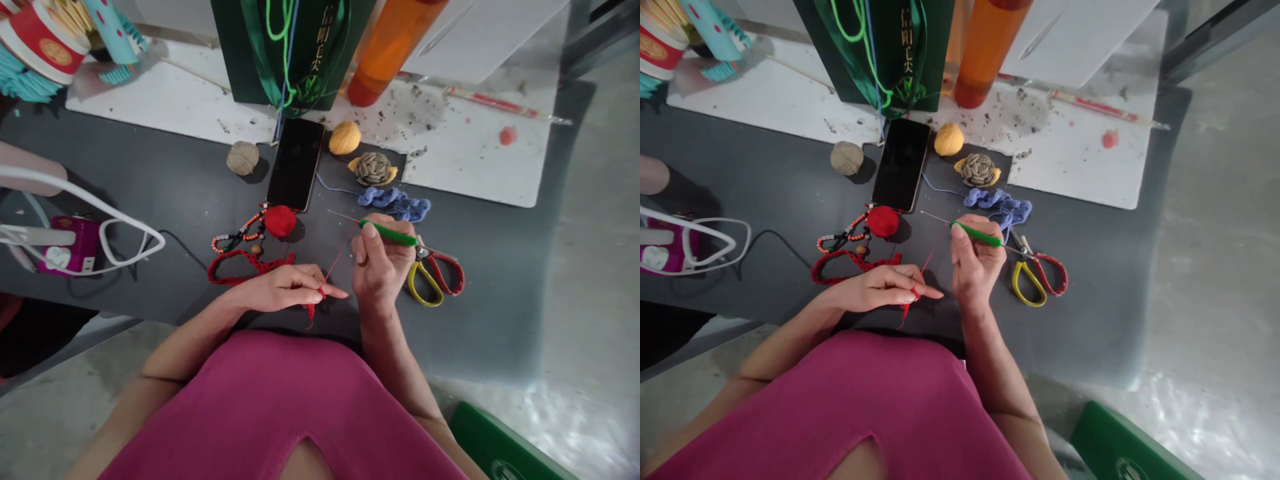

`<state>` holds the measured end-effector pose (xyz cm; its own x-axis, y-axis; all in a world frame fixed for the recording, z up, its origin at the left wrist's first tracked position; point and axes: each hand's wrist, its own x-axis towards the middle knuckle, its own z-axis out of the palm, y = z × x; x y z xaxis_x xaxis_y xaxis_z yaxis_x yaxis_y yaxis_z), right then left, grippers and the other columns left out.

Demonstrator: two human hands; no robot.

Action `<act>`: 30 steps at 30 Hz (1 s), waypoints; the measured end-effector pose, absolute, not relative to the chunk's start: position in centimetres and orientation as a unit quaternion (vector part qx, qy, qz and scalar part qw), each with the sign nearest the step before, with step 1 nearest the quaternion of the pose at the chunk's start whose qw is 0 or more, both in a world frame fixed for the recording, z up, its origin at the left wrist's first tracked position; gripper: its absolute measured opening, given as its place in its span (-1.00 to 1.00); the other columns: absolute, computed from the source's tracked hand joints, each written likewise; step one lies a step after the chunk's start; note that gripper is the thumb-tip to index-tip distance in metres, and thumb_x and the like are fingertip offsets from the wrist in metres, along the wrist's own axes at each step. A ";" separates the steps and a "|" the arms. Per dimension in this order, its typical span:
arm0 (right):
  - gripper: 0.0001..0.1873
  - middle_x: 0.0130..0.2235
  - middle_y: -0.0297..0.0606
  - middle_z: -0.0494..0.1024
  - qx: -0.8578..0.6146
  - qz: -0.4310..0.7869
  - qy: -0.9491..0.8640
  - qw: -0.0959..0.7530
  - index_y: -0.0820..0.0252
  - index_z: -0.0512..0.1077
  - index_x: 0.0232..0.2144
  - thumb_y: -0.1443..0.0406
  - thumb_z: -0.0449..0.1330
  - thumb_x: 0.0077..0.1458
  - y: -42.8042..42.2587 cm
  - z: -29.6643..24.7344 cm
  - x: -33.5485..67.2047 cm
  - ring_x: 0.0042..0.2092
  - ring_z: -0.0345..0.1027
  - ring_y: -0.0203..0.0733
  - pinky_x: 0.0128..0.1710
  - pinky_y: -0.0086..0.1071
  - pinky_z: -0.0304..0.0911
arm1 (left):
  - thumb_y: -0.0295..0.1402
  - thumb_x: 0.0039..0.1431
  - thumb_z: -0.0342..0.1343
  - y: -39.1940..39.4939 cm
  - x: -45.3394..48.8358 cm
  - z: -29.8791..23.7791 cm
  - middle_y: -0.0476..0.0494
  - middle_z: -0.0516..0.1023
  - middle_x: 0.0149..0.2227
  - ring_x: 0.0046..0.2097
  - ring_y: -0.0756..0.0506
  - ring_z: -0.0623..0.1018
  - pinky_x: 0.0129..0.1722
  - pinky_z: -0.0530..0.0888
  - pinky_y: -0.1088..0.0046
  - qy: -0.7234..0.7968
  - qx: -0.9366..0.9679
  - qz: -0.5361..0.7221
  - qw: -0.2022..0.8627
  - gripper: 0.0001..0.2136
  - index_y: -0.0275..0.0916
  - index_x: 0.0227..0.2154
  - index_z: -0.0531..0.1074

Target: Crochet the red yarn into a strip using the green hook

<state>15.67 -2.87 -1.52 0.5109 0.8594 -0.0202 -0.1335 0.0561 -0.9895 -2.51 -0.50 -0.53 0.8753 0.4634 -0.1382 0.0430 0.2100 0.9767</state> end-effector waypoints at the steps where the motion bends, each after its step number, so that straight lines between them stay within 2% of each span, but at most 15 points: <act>1: -0.75 -0.29 -0.42 0.53 -0.559 0.412 -0.298 0.655 0.00 0.37 -0.41 0.17 0.39 0.13 -2.7 -1.5 15.8 -0.60 -0.01 -0.44 -0.60 -0.35 -0.05 | -0.33 0.37 0.12 -0.3 -2.6 -0.3 -0.08 0.46 -0.33 -0.19 -0.08 0.53 -0.01 0.52 0.29 0.200 0.610 0.130 0.755 -0.69 -0.20 0.03 0.70; 4: -0.75 -0.31 -0.41 0.56 -0.524 0.495 -0.246 0.648 -0.01 0.37 -0.37 0.14 0.39 0.13 -2.2 -1.9 16.8 -0.56 0.13 -0.40 -0.62 -0.40 -0.08 | -0.34 0.34 0.14 0.2 -3.1 0.1 -0.10 0.49 -0.29 -0.17 -0.08 0.52 0.01 0.50 0.31 0.198 0.573 0.121 0.786 -0.69 -0.11 0.01 0.72; 8: -0.71 -0.43 -0.46 0.43 -0.499 0.524 -0.224 0.653 0.00 0.34 -0.35 0.10 0.39 0.10 -1.7 -2.7 18.5 -0.51 0.21 -0.36 -0.54 -0.44 0.08 | -0.28 0.27 0.23 0.3 -3.6 -0.2 -0.08 0.45 -0.39 -0.35 -0.03 0.43 -0.27 0.47 0.38 0.132 0.450 0.130 0.873 -0.75 -0.03 -0.07 0.75; 10: -0.76 -0.51 -0.48 0.34 -0.546 0.478 -0.273 0.632 0.01 0.35 -0.35 0.07 0.28 0.18 -1.7 -2.8 19.0 -0.51 0.20 -0.31 -0.48 -0.40 0.15 | -0.22 0.22 0.29 0.0 -3.6 -0.7 -0.08 0.44 -0.41 -0.41 0.00 0.39 -0.38 0.42 0.41 0.108 0.379 0.162 0.905 -0.76 -0.08 -0.11 0.77; 13: -0.82 -0.55 -0.47 0.33 -0.681 0.343 -0.396 0.512 0.05 0.47 -0.19 0.12 0.16 0.29 -2.1 -3.4 19.2 -0.51 0.20 -0.24 -0.42 -0.33 0.17 | -0.22 0.15 0.39 -0.5 -3.0 -1.4 -0.07 0.52 -0.42 -0.43 0.04 0.36 -0.42 0.37 0.46 0.178 0.307 0.252 0.900 -0.77 -0.11 -0.14 0.77; 15: -0.74 -0.47 -0.38 0.45 -0.740 0.245 -0.477 0.405 0.09 0.51 -0.04 0.16 0.13 0.32 -2.3 -4.1 19.3 -0.44 0.31 -0.17 -0.32 -0.27 0.26 | -0.22 0.11 0.45 -0.6 -2.6 -1.8 -0.04 0.57 -0.42 -0.43 0.06 0.37 -0.41 0.35 0.50 0.234 0.275 0.298 0.883 -0.72 -0.06 -0.10 0.76; 17: -0.69 -0.33 -0.24 0.56 -0.750 0.176 -0.535 0.346 0.11 0.52 0.01 0.17 0.10 0.34 -2.4 -4.8 19.4 -0.32 0.44 -0.07 -0.21 -0.19 0.35 | -0.22 0.07 0.48 -0.6 -2.4 -2.0 -0.04 0.62 -0.40 -0.42 0.07 0.40 -0.41 0.34 0.52 0.278 0.262 0.323 0.866 -0.68 -0.04 -0.07 0.75; 20: -0.63 -0.09 -0.04 0.60 -0.723 0.071 -0.590 0.354 0.15 0.51 0.08 0.13 0.14 0.34 -2.5 -4.4 19.3 -0.08 0.50 0.06 0.01 -0.01 0.40 | -0.18 0.06 0.50 -0.5 -2.2 -2.4 -0.11 0.71 -0.26 -0.38 0.06 0.45 -0.36 0.40 0.50 0.324 0.276 0.357 0.832 -0.72 -0.04 -0.14 0.77; 22: -0.70 -0.05 -0.04 0.62 -0.703 0.036 -0.593 0.392 0.12 0.56 -0.05 0.12 0.13 0.39 -2.8 -3.2 18.8 0.00 0.49 0.06 0.11 0.04 0.35 | -0.13 0.10 0.47 -0.6 -2.0 -2.6 -0.13 0.74 -0.10 -0.31 0.04 0.50 -0.25 0.47 0.45 0.334 0.306 0.377 0.808 -0.74 0.03 -0.13 0.76; 24: -0.64 -0.19 -0.14 0.64 -0.655 0.123 -0.613 0.425 0.10 0.57 -0.28 0.10 0.07 0.44 -3.3 -1.8 17.8 -0.09 0.51 -0.04 0.03 -0.05 0.38 | -0.08 0.17 0.42 -0.8 -1.8 -2.8 -0.12 0.71 0.00 -0.18 -0.01 0.56 -0.10 0.51 0.40 0.339 0.357 0.391 0.778 -0.73 0.08 -0.07 0.74; 26: -0.57 -0.31 -0.23 0.63 -0.584 0.326 -0.615 0.419 0.10 0.56 -0.33 0.01 0.08 0.44 -3.9 -0.9 16.7 -0.25 0.50 -0.15 -0.18 -0.20 0.40 | -0.06 0.24 0.36 -1.2 -1.7 -2.9 -0.13 0.68 -0.03 -0.07 -0.06 0.57 0.01 0.52 0.34 0.347 0.416 0.405 0.736 -0.72 0.08 -0.02 0.73; 28: -0.62 -0.34 -0.29 0.62 -0.556 0.449 -0.561 0.418 0.10 0.57 -0.30 -0.07 0.31 0.25 -4.2 -0.6 15.7 -0.33 0.44 -0.21 -0.29 -0.28 0.38 | -0.08 0.31 0.30 -1.5 -1.6 -3.0 -0.14 0.62 -0.10 -0.04 -0.08 0.56 0.03 0.53 0.30 0.362 0.478 0.424 0.678 -0.72 0.06 0.02 0.71; 30: -0.58 -0.31 -0.30 0.64 -0.544 0.524 -0.493 0.432 0.08 0.59 -0.29 -0.10 0.43 0.10 -4.3 -0.9 15.0 -0.31 0.47 -0.22 -0.28 -0.29 0.41 | -0.11 0.37 0.25 -1.7 -1.7 -2.8 -0.14 0.56 -0.13 -0.06 -0.08 0.54 0.02 0.55 0.28 0.376 0.537 0.437 0.616 -0.73 0.03 0.03 0.70</act>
